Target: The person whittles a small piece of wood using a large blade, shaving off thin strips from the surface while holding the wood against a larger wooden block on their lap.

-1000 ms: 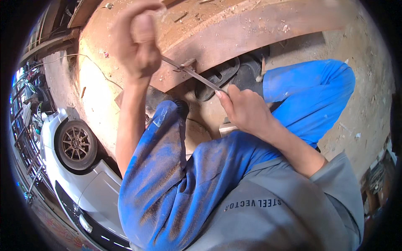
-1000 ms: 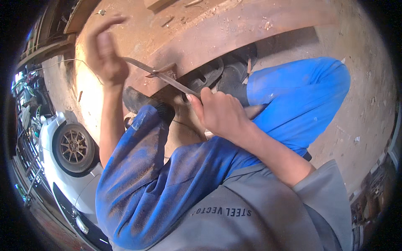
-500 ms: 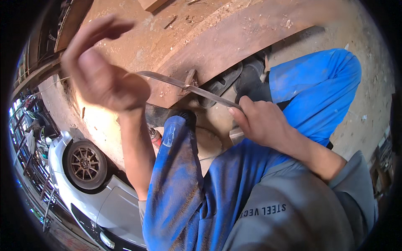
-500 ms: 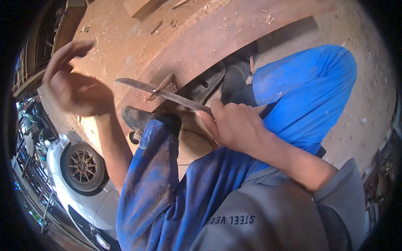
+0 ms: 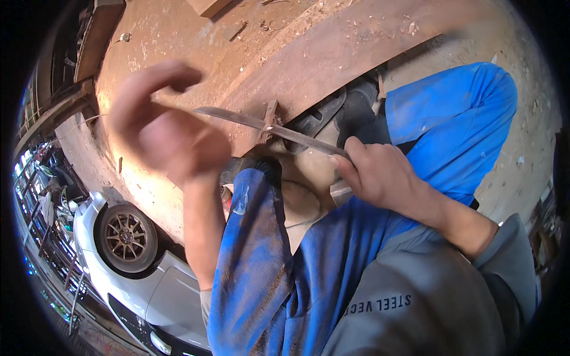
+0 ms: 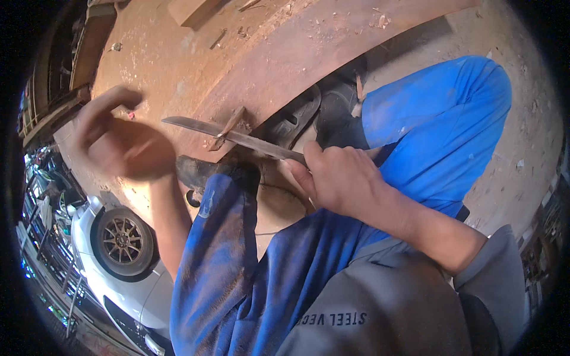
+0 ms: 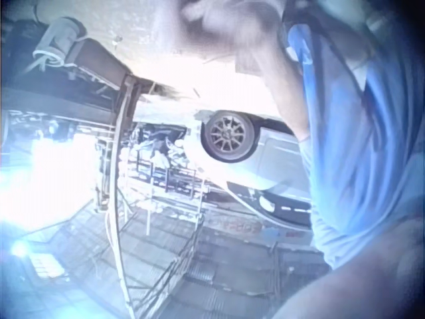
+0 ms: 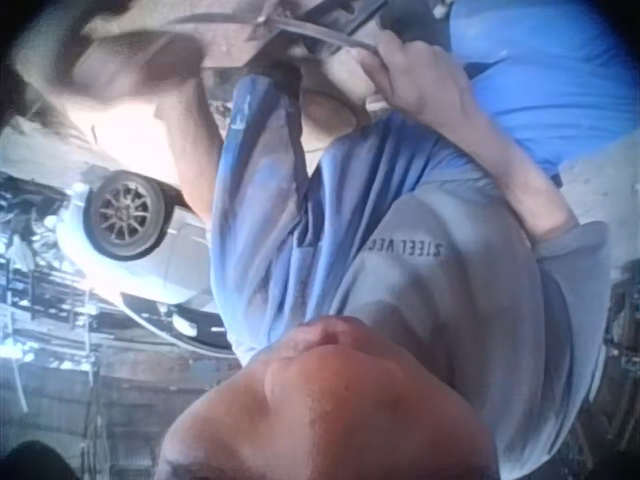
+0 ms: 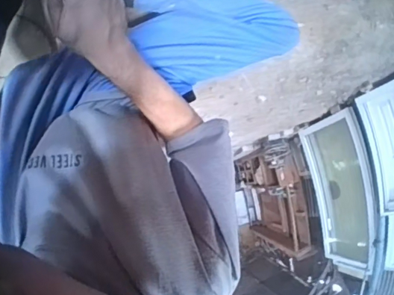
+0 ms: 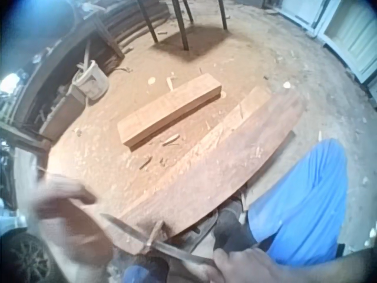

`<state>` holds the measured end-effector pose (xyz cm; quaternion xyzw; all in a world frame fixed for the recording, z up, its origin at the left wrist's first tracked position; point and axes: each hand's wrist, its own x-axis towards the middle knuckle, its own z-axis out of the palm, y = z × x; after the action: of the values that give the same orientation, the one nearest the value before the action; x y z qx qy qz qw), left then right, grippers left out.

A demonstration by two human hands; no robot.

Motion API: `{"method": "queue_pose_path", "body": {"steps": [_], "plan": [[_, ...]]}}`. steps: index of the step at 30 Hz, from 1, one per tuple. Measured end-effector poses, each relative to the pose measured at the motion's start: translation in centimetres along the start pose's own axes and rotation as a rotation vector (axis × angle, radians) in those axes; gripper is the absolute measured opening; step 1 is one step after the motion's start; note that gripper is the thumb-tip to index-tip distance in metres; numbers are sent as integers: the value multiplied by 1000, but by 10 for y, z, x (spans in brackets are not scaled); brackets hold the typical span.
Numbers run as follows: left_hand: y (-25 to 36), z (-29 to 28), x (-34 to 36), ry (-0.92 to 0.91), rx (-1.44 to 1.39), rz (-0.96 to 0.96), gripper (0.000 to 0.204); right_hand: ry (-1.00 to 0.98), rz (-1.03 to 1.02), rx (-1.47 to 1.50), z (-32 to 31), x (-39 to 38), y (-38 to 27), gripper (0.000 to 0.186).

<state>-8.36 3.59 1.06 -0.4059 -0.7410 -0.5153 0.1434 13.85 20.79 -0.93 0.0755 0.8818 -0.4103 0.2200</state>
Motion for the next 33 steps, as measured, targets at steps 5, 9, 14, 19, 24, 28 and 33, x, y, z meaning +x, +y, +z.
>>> {"method": "queue_pose_path", "body": {"steps": [5, 9, 14, 19, 24, 28, 33], "plan": [[-27, 20, -19, -86, 148, -90, 42, -12, 9, -3, -1, 5, 1, 46], [-11, 10, -2, 100, 1, -3, 39, 25, -3, -5, 13, 1, 9, 46], [-21, 19, -23, -177, 195, -113, 35, 57, 12, -89, 10, 2, 0, 34], [-18, 15, 2, 147, -36, -100, 32, 124, -46, -86, 17, 9, 15, 39], [-42, 14, -36, -55, 396, 37, 43, 82, -12, -15, 22, 6, 12, 42], [-38, 21, -29, 8, 80, -222, 39, 77, -6, -25, 17, 8, 14, 41], [-17, -1, 11, 121, -107, -38, 39, 43, 9, -43, 21, 6, 18, 41]]}}
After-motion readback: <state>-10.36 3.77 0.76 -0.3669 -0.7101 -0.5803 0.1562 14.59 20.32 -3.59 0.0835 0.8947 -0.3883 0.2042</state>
